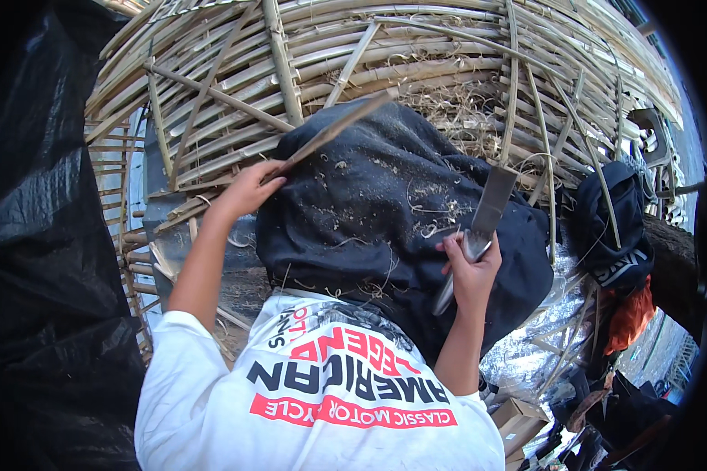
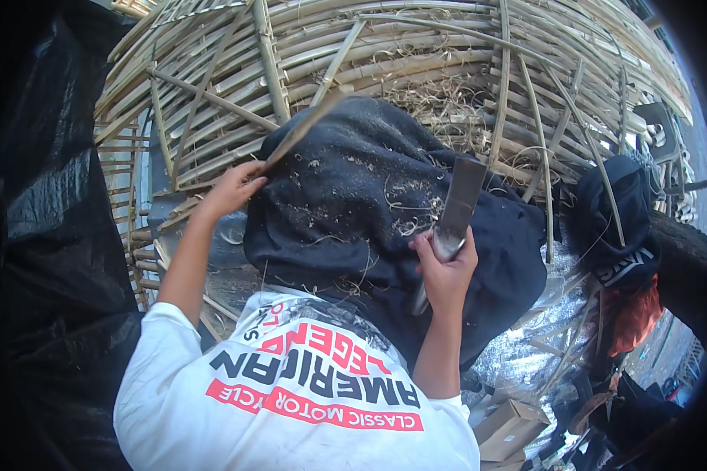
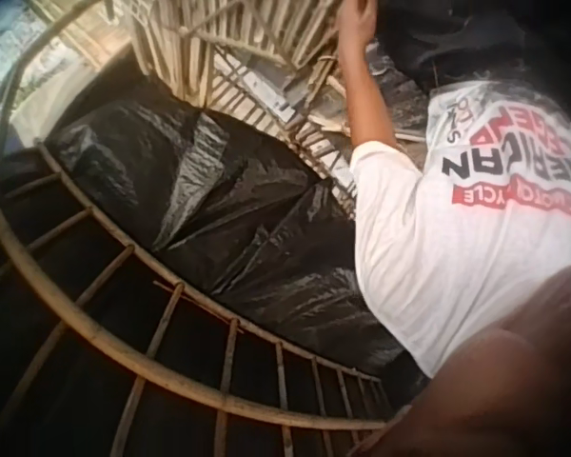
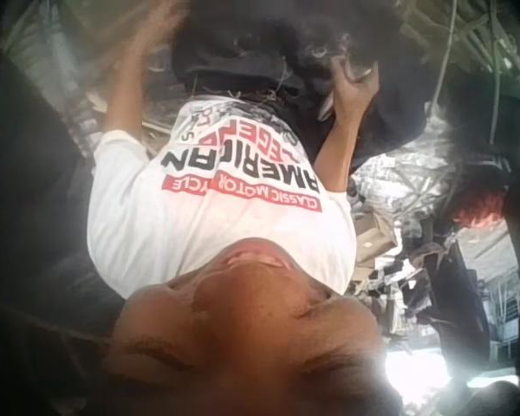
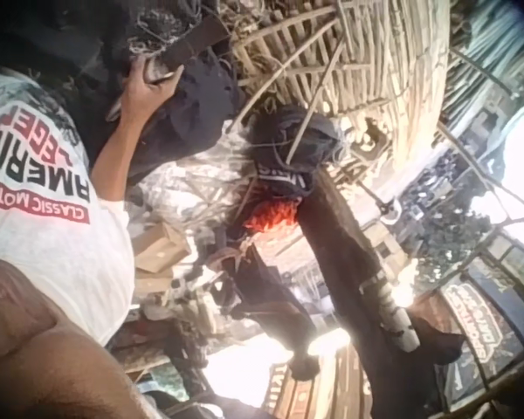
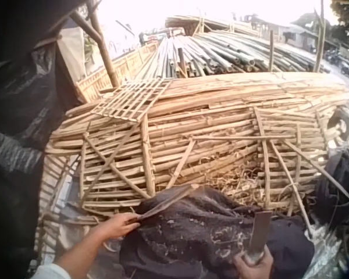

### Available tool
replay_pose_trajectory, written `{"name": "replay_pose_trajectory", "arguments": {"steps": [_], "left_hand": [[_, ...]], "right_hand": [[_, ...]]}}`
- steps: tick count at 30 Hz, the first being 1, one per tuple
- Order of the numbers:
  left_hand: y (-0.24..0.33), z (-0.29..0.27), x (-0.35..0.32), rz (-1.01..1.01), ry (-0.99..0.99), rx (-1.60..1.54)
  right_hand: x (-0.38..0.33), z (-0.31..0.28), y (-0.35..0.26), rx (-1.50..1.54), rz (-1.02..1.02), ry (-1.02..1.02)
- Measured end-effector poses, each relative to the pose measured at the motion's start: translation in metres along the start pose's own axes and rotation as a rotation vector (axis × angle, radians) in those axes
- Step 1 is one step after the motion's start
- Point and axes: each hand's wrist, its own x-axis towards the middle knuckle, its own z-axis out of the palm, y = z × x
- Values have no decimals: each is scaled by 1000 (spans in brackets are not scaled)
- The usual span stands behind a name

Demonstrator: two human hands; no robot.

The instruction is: The person shaves a bamboo strip using a cleaver. They hold the bamboo strip against a black cloth on their lap and repeatedly slide the blade along the surface to smooth the wood.

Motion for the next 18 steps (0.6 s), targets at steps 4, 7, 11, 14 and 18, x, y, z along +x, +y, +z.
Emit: {"name": "replay_pose_trajectory", "arguments": {"steps": [4, 7, 11, 14, 18], "left_hand": [[-15, 5, -1, 138, 88, 137], [4, 4, -2, 221, 137, 119], [38, -8, -14, -24, 58, -167], [50, -4, -24, 29, 18, -336], [57, 1, -45, -31, -106, -205]], "right_hand": [[-3, -2, 7, 0, 57, 22], [0, -6, 5, -3, 34, 26], [6, -3, 2, 1, 14, 52], [8, 0, 2, 8, 33, 46], [5, 7, -2, 10, 65, 18]]}}
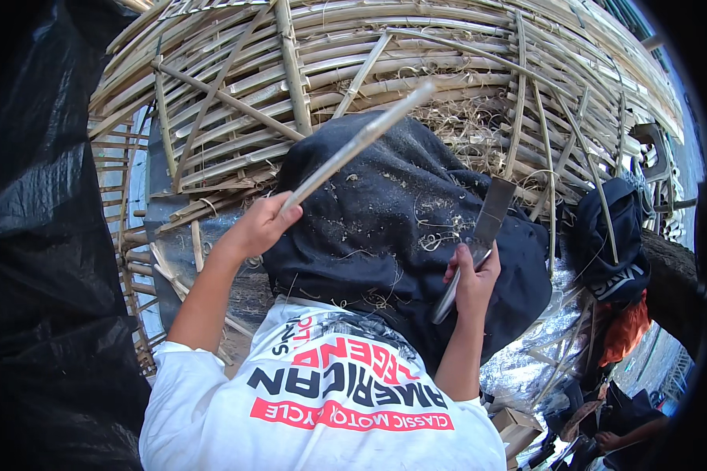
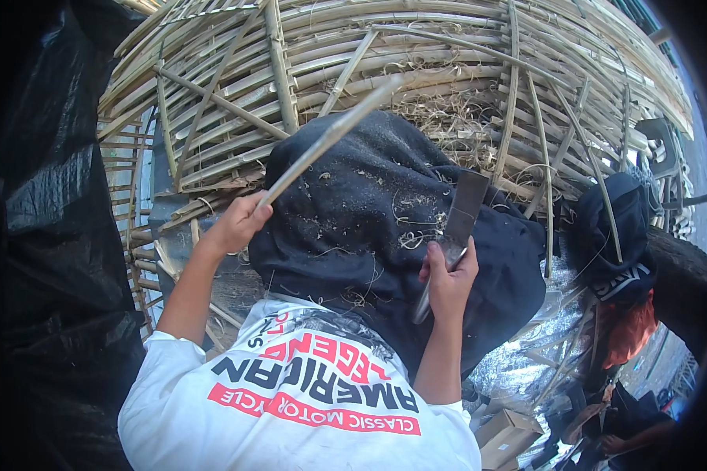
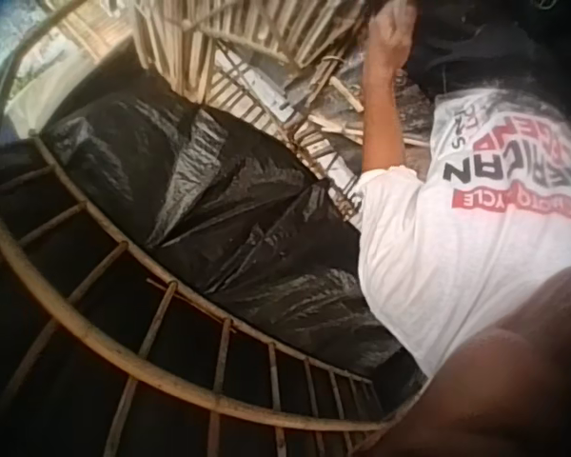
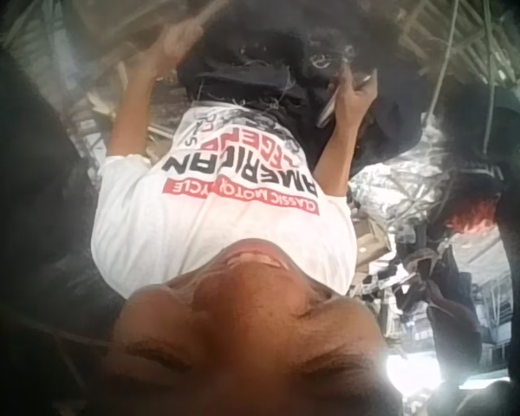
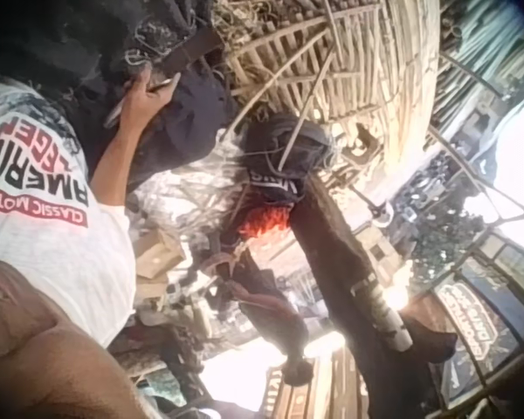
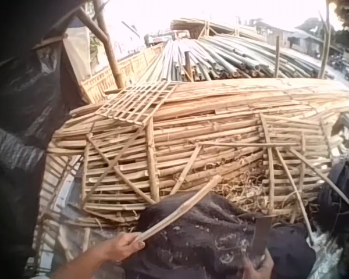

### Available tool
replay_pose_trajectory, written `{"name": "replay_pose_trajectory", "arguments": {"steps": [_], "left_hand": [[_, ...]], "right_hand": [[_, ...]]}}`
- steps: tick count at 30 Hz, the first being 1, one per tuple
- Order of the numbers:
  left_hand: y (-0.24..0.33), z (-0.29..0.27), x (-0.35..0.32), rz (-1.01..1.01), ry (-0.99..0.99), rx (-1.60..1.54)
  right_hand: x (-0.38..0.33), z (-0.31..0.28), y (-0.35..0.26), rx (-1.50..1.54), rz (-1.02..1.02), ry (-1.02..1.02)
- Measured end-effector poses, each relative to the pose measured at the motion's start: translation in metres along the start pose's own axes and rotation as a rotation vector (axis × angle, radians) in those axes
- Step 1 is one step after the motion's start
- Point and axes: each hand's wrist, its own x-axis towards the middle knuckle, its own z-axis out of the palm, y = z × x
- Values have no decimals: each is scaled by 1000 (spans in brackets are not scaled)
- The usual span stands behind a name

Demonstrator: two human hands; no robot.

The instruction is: The person shaves a bamboo strip using a cleaver. They hold the bamboo strip against a black cloth on their lap and repeatedly slide the blade along the surface to smooth the wood.

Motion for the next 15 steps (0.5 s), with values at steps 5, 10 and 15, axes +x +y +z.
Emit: {"name": "replay_pose_trajectory", "arguments": {"steps": [5, 10, 15], "left_hand": [[2, 19, -3, -191, -110, 229], [-20, 14, 4, -323, -142, 97], [-18, 15, 20, -296, -190, 145]], "right_hand": [[13, 0, -4, -33, 1, -77], [45, 9, -15, -213, -72, -173], [85, 19, -31, -244, -116, -179]]}}
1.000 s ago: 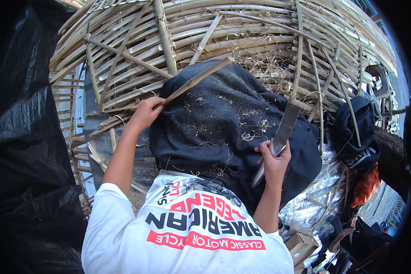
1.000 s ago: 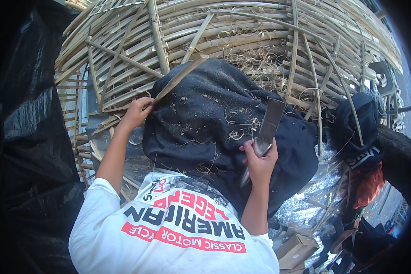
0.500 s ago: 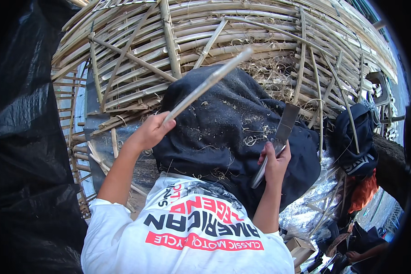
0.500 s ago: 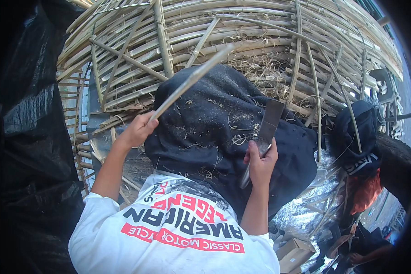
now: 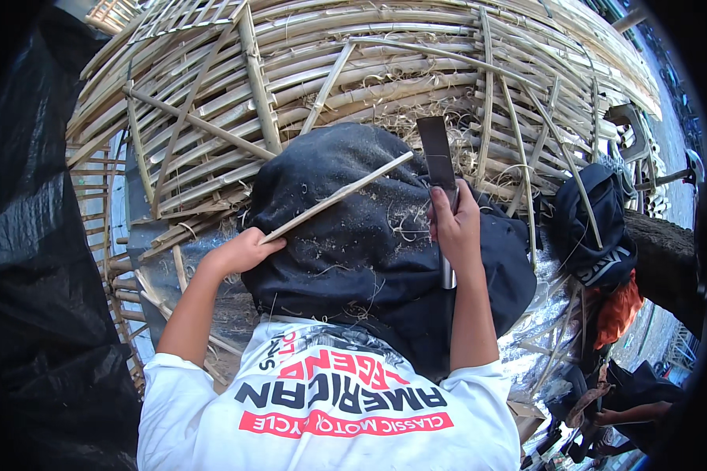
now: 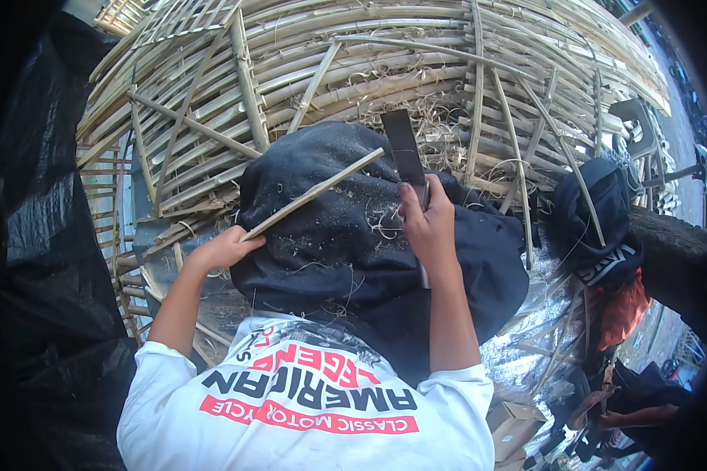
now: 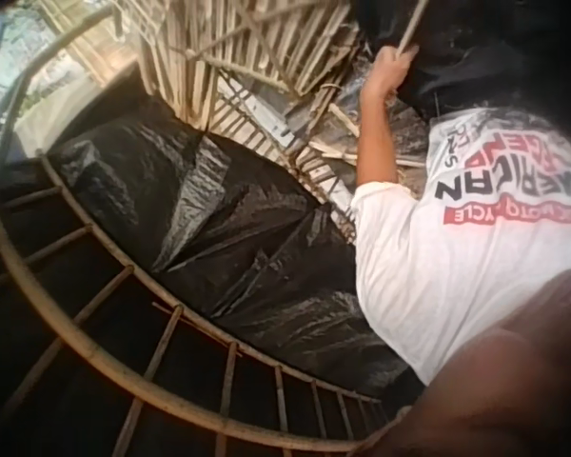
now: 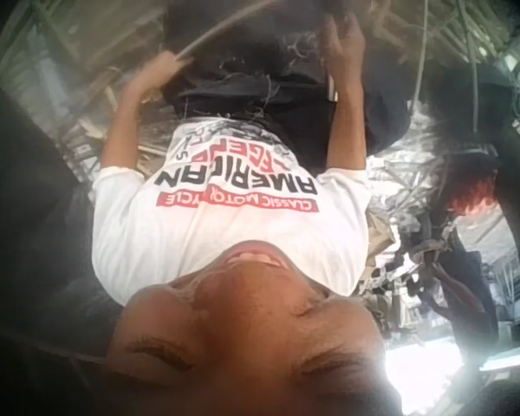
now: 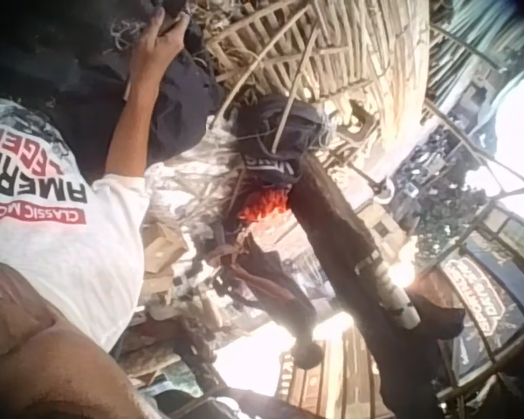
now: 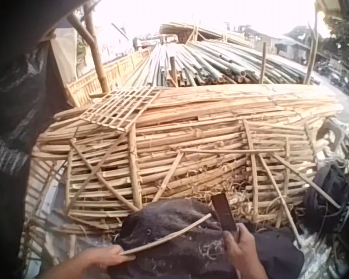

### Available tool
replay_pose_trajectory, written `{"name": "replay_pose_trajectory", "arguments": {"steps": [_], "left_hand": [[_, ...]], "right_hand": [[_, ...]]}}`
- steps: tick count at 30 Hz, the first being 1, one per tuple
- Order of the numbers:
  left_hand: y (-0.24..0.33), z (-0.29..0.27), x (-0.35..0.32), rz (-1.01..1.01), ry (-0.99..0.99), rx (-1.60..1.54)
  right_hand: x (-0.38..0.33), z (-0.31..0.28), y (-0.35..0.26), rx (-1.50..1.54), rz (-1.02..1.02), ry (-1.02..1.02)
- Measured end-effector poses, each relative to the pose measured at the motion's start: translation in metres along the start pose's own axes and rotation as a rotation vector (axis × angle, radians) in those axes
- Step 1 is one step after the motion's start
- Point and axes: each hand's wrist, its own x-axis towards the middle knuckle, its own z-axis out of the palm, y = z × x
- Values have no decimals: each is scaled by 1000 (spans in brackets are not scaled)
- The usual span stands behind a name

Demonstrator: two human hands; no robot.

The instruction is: The person shaves a bamboo strip using a cleaver. They hold the bamboo strip against a black cloth on their lap and repeatedly slide the blade along the surface to smooth the wood.

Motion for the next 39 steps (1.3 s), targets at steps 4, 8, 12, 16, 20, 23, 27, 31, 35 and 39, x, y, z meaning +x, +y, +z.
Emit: {"name": "replay_pose_trajectory", "arguments": {"steps": [4, 8, 12, 16, 20, 23, 27, 31, 35, 39], "left_hand": [[-7, -7, 14, -118, -62, 101], [-8, -12, 23, -155, -137, 92], [-10, -13, 23, -57, -147, 26], [-6, -10, 24, -65, -130, 65], [1, -12, 20, -57, -138, -1], [-15, -7, 24, -64, -118, 25], [-16, -6, 23, -66, -75, 72], [6, -8, 14, -117, -114, 97], [39, -5, 11, -109, -90, 208], [46, -7, 17, -127, -110, 227]], "right_hand": [[16, -1, 6, -138, -101, -13], [22, 6, 10, -122, -70, -22], [18, 8, 5, 18, 73, -102], [14, 6, 1, 114, 78, -28], [9, 9, 1, 41, 105, -82], [4, 12, 2, 131, 20, 25], [-2, 24, 6, -228, -74, -98], [-6, 37, 10, -192, -22, -144], [-18, 41, 14, -206, -130, -178], [-40, 51, 0, -283, -224, -463]]}}
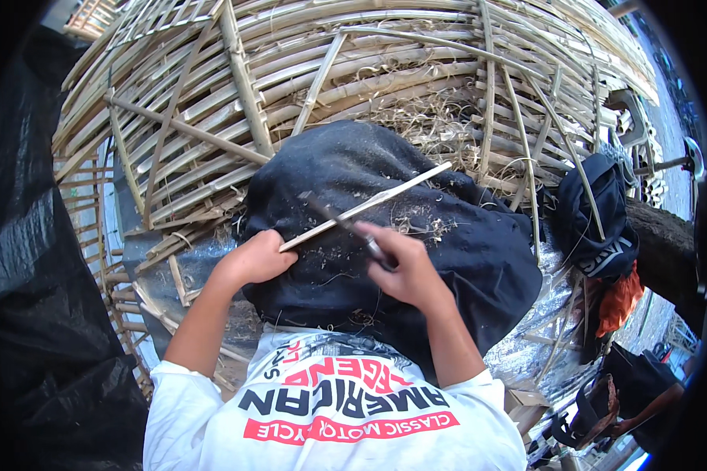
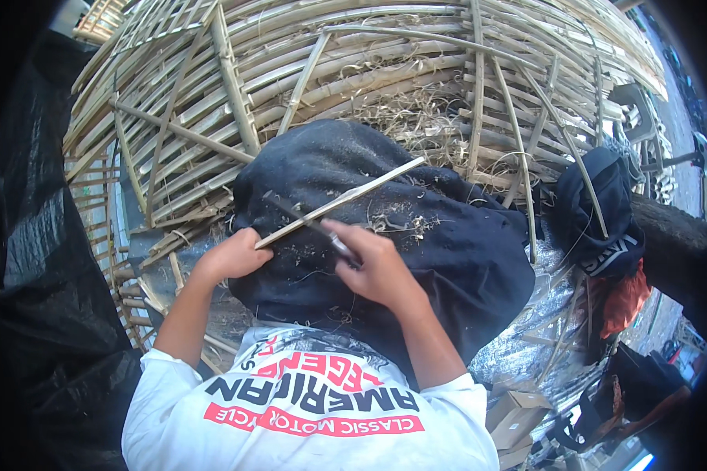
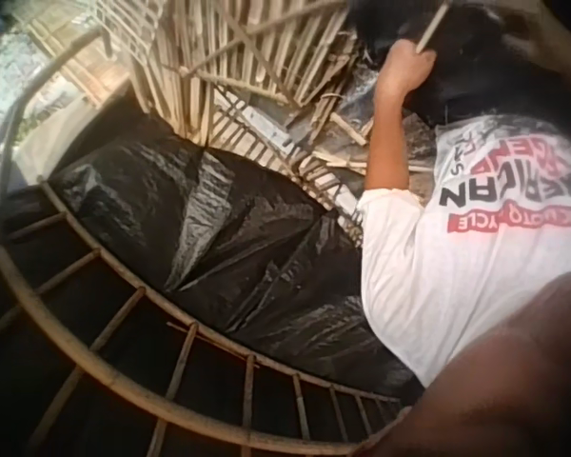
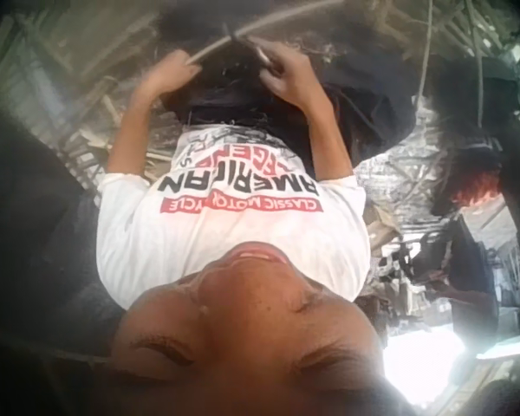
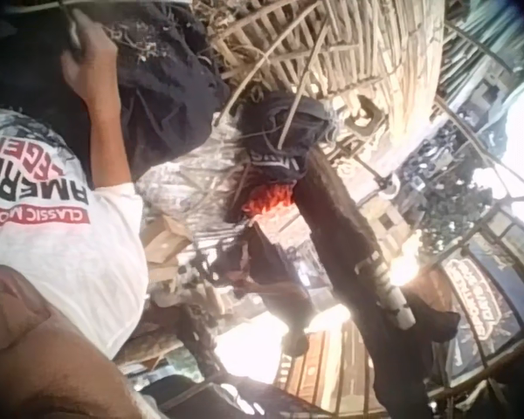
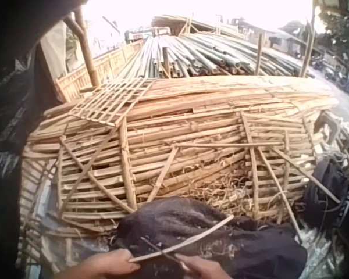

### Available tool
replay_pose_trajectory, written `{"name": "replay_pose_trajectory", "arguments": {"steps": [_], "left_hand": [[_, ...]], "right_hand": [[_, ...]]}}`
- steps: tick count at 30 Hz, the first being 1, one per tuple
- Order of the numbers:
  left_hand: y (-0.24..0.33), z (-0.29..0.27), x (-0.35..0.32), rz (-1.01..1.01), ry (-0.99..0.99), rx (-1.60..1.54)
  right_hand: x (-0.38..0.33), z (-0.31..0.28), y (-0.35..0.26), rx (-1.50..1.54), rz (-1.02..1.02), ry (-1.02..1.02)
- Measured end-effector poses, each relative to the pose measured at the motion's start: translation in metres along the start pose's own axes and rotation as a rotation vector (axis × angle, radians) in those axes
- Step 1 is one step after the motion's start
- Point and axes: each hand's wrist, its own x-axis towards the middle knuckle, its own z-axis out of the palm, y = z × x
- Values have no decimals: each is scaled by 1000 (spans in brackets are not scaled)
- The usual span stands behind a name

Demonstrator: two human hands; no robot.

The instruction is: The person shaves a bamboo strip using a cleaver. They hold the bamboo strip against a black cloth on their lap and repeatedly slide the blade along the surface to smooth the wood.

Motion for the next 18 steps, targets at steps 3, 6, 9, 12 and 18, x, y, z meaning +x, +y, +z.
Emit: {"name": "replay_pose_trajectory", "arguments": {"steps": [3, 6, 9, 12, 18], "left_hand": [[11, -5, -4, -68, -45, -42], [11, 9, -3, -53, 62, -14], [2, 19, 0, -55, 114, -47], [7, 16, -3, -70, 103, -78], [-1, 21, 1, -42, 120, -106]], "right_hand": [[3, 14, 20, -98, -213, 171], [3, 20, 27, -178, -236, 237], [9, 32, 35, -411, -397, 277], [11, 42, 40, -476, -408, 325], [9, 34, 51, -581, -417, 372]]}}
